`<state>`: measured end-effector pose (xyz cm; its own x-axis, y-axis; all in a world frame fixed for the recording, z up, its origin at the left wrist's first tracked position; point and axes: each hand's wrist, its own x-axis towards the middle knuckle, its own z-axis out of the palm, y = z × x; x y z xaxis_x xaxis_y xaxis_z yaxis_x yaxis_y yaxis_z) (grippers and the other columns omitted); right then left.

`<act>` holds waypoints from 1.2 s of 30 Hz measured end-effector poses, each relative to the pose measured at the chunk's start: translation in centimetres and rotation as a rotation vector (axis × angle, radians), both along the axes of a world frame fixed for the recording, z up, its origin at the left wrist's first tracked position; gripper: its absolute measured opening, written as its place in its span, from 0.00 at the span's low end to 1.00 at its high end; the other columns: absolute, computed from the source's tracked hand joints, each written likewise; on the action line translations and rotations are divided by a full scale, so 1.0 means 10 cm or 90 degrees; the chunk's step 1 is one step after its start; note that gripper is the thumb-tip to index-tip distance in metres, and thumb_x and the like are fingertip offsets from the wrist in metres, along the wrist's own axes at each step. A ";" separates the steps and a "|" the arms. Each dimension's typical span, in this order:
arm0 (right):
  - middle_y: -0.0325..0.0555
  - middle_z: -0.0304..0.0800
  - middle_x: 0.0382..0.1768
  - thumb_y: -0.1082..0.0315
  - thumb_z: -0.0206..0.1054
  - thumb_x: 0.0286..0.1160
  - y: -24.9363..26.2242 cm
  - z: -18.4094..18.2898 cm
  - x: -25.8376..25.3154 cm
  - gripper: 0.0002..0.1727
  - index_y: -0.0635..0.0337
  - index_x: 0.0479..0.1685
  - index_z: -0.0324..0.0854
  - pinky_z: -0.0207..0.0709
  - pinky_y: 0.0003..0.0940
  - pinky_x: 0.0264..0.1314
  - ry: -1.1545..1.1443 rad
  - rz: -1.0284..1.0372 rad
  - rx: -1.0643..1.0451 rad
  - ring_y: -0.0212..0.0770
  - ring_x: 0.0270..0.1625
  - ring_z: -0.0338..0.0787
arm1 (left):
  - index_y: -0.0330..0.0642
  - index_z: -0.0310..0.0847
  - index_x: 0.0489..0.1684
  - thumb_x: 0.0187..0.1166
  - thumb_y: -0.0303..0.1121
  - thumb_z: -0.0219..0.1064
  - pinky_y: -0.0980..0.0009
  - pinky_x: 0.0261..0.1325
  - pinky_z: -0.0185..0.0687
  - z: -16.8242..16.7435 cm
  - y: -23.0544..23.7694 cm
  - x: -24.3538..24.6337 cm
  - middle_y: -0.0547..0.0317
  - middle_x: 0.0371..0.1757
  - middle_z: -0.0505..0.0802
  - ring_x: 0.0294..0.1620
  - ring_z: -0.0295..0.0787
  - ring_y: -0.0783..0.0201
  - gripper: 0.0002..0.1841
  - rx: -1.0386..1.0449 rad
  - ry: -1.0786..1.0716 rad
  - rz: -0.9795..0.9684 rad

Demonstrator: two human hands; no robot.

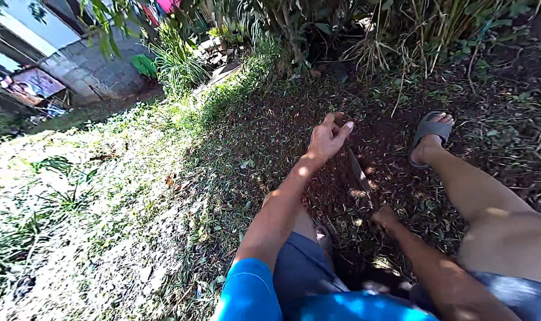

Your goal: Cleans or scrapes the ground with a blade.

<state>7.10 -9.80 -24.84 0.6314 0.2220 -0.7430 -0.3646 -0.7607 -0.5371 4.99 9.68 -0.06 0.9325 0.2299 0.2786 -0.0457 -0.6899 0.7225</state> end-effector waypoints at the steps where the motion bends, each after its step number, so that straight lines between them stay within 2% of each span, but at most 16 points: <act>1: 0.58 0.81 0.43 0.67 0.67 0.83 -0.02 0.03 -0.01 0.22 0.71 0.69 0.72 0.80 0.42 0.39 0.004 0.021 -0.015 0.45 0.33 0.83 | 0.25 0.72 0.75 0.88 0.35 0.62 0.55 0.47 0.87 0.10 -0.06 0.01 0.42 0.35 0.92 0.34 0.90 0.54 0.25 0.004 -0.025 -0.022; 4: 0.64 0.83 0.55 0.65 0.65 0.84 -0.03 0.06 -0.08 0.25 0.73 0.73 0.71 0.82 0.47 0.52 0.011 0.048 -0.017 0.51 0.46 0.88 | 0.23 0.70 0.76 0.87 0.34 0.61 0.60 0.49 0.91 0.53 -0.28 0.00 0.46 0.37 0.92 0.35 0.93 0.60 0.25 0.032 -0.079 -0.100; 7: 0.68 0.81 0.69 0.66 0.66 0.83 -0.04 0.09 -0.10 0.31 0.73 0.80 0.65 0.80 0.51 0.68 0.026 0.075 -0.026 0.56 0.65 0.88 | 0.24 0.72 0.72 0.86 0.35 0.62 0.66 0.48 0.93 1.07 -0.48 -0.03 0.60 0.35 0.92 0.34 0.92 0.70 0.23 0.101 -0.148 -0.173; 9: 0.69 0.80 0.70 0.65 0.65 0.84 -0.04 0.09 -0.09 0.29 0.74 0.79 0.67 0.78 0.51 0.70 0.047 0.086 -0.037 0.56 0.68 0.87 | 0.28 0.78 0.60 0.85 0.35 0.63 0.73 0.46 0.91 1.33 -0.57 -0.04 0.70 0.33 0.91 0.34 0.90 0.77 0.17 0.149 -0.207 -0.225; 11: 0.66 0.83 0.65 0.65 0.66 0.83 -0.03 0.04 -0.08 0.28 0.73 0.77 0.69 0.81 0.49 0.64 0.061 0.063 -0.031 0.54 0.60 0.89 | 0.39 0.80 0.42 0.83 0.34 0.63 0.78 0.44 0.87 1.44 -0.58 -0.06 0.75 0.32 0.90 0.34 0.89 0.81 0.07 0.177 -0.259 -0.235; 13: 0.59 0.84 0.51 0.66 0.67 0.81 0.00 -0.10 -0.13 0.24 0.72 0.70 0.73 0.83 0.43 0.48 0.083 -0.003 0.004 0.47 0.41 0.88 | 0.43 0.81 0.36 0.80 0.31 0.64 0.79 0.43 0.87 1.36 -0.45 -0.06 0.76 0.31 0.90 0.34 0.89 0.81 0.04 0.155 -0.286 -0.201; 14: 0.54 0.82 0.43 0.67 0.68 0.80 0.00 -0.19 -0.16 0.22 0.72 0.67 0.72 0.81 0.38 0.38 0.106 -0.046 0.037 0.42 0.32 0.84 | 0.43 0.80 0.37 0.80 0.31 0.64 0.78 0.43 0.87 1.23 -0.34 -0.06 0.76 0.30 0.89 0.33 0.89 0.80 0.04 0.130 -0.281 -0.169; 16: 0.45 0.78 0.30 0.69 0.68 0.81 0.06 -0.25 -0.18 0.19 0.69 0.64 0.71 0.79 0.32 0.25 0.172 -0.143 0.118 0.35 0.20 0.78 | 0.35 0.79 0.46 0.82 0.34 0.64 0.73 0.40 0.88 0.93 -0.04 -0.02 0.74 0.28 0.88 0.29 0.88 0.76 0.09 0.089 -0.243 -0.100; 17: 0.43 0.77 0.26 0.70 0.66 0.82 0.09 -0.25 -0.19 0.16 0.67 0.63 0.71 0.78 0.31 0.24 0.212 -0.181 0.152 0.35 0.19 0.77 | 0.30 0.78 0.56 0.83 0.35 0.63 0.72 0.40 0.90 0.78 0.10 -0.02 0.71 0.28 0.88 0.28 0.88 0.75 0.16 0.077 -0.203 -0.061; 19: 0.39 0.74 0.20 0.72 0.65 0.82 0.16 -0.28 -0.22 0.11 0.62 0.56 0.71 0.77 0.29 0.20 0.256 -0.236 0.180 0.34 0.15 0.75 | 0.27 0.74 0.66 0.84 0.36 0.61 0.70 0.42 0.92 0.50 0.32 -0.03 0.69 0.28 0.88 0.28 0.90 0.73 0.21 0.046 -0.134 0.009; 21: 0.36 0.71 0.15 0.70 0.68 0.81 0.23 -0.33 -0.27 0.09 0.62 0.47 0.73 0.72 0.26 0.16 0.215 -0.263 0.155 0.31 0.11 0.72 | 0.29 0.73 0.69 0.85 0.37 0.60 0.68 0.43 0.92 0.23 0.47 -0.07 0.66 0.30 0.88 0.29 0.90 0.72 0.22 0.032 -0.060 0.079; 24: 0.39 0.71 0.19 0.63 0.71 0.82 0.30 -0.31 -0.25 0.14 0.63 0.48 0.74 0.72 0.28 0.18 0.145 -0.272 0.155 0.33 0.14 0.71 | 0.29 0.72 0.72 0.86 0.39 0.59 0.67 0.46 0.90 -0.06 0.67 -0.18 0.58 0.32 0.88 0.30 0.89 0.70 0.24 0.094 0.042 0.104; 27: 0.40 0.72 0.19 0.61 0.71 0.82 0.35 -0.23 -0.07 0.15 0.64 0.47 0.75 0.73 0.31 0.17 0.049 -0.284 0.189 0.34 0.13 0.71 | 0.30 0.72 0.74 0.88 0.42 0.58 0.65 0.46 0.89 -0.08 0.73 -0.23 0.54 0.33 0.90 0.30 0.89 0.67 0.25 0.135 0.079 0.118; 30: 0.39 0.75 0.17 0.63 0.71 0.81 0.32 0.11 0.31 0.13 0.66 0.42 0.79 0.75 0.31 0.17 -0.108 -0.338 0.280 0.33 0.12 0.73 | 0.31 0.73 0.74 0.88 0.43 0.58 0.67 0.45 0.88 -0.07 0.73 -0.23 0.56 0.33 0.90 0.30 0.89 0.70 0.26 0.152 0.062 0.123; 32: 0.34 0.73 0.13 0.63 0.71 0.81 0.27 0.42 0.58 0.13 0.62 0.33 0.77 0.75 0.29 0.16 -0.243 -0.393 0.387 0.30 0.10 0.72 | 0.31 0.72 0.74 0.88 0.44 0.57 0.69 0.44 0.88 -0.06 0.72 -0.22 0.58 0.33 0.91 0.30 0.89 0.72 0.26 0.147 0.046 0.112; 36: 0.29 0.69 0.09 0.68 0.69 0.82 0.35 0.86 0.87 0.15 0.53 0.27 0.70 0.75 0.27 0.12 -0.358 -0.533 0.597 0.27 0.07 0.70 | 0.31 0.72 0.72 0.88 0.43 0.57 0.72 0.41 0.87 -0.04 0.72 -0.21 0.63 0.32 0.87 0.28 0.86 0.75 0.25 0.148 0.009 0.095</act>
<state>15.77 -6.32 -16.19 0.9866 -0.0986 -0.1304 -0.0952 0.3015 -0.9487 2.84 16.88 -0.42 0.8975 0.2963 0.3267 0.0783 -0.8360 0.5431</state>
